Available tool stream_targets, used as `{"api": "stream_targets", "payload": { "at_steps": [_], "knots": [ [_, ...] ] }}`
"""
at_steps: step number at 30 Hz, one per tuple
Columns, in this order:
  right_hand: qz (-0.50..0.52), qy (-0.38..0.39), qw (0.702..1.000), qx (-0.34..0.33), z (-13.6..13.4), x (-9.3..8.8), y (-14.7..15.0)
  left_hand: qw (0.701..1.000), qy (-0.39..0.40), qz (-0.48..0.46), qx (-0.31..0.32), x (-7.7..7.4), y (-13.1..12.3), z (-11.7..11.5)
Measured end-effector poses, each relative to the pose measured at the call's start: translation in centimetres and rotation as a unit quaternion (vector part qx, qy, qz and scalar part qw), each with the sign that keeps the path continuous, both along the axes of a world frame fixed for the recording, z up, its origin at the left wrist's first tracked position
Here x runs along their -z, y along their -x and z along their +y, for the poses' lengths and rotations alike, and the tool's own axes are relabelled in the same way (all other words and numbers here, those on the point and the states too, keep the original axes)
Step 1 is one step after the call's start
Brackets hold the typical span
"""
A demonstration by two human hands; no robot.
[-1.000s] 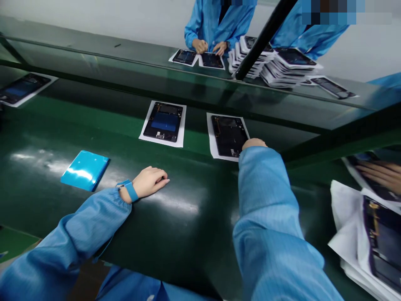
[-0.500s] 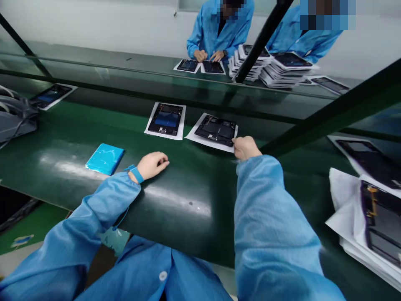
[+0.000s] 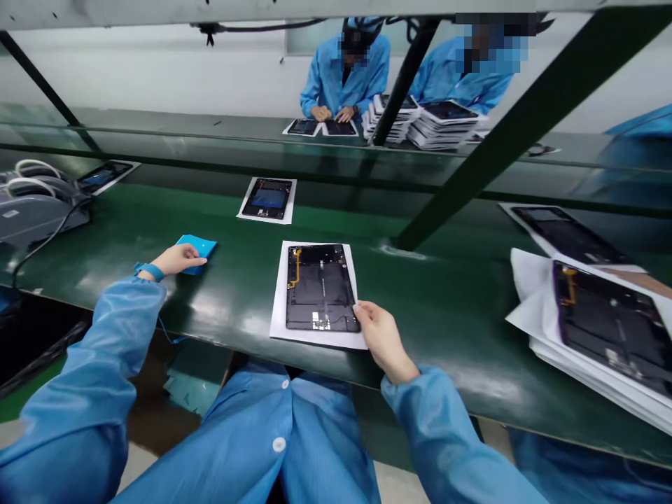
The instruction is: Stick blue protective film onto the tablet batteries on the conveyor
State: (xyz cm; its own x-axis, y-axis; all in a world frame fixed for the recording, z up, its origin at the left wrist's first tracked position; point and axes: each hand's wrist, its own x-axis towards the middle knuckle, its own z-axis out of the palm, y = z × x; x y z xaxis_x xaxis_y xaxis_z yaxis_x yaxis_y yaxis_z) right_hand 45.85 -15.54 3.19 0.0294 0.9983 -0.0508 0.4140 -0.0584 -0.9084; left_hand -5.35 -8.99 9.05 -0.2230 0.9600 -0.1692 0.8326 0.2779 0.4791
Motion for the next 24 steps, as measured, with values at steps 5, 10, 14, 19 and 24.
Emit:
{"api": "stream_targets", "payload": {
  "at_steps": [5, 10, 14, 19, 24],
  "knots": [
    [-0.087, -0.037, 0.995, 0.037, 0.0, -1.2, -0.2, 0.997, 0.033, -0.063, 0.02, -0.5, 0.5, 0.3],
    [-0.099, -0.106, 0.989, -0.014, -0.6, -3.6, 2.9, 0.996, -0.008, -0.087, 0.012, -1.9, 0.3, -0.6],
    [-0.011, -0.1, 0.984, -0.147, -0.7, -5.4, 10.1, 0.981, -0.168, -0.099, -0.005, -3.5, -3.0, -3.5],
    [0.136, -0.057, 0.955, -0.256, -0.4, -6.5, 18.9, 0.954, -0.214, -0.186, 0.102, -3.5, -10.7, -8.4],
    [0.194, -0.043, 0.936, -0.289, -0.8, -6.0, 19.9, 0.931, -0.182, -0.267, 0.17, -3.1, -14.5, -10.3]
  ]
}}
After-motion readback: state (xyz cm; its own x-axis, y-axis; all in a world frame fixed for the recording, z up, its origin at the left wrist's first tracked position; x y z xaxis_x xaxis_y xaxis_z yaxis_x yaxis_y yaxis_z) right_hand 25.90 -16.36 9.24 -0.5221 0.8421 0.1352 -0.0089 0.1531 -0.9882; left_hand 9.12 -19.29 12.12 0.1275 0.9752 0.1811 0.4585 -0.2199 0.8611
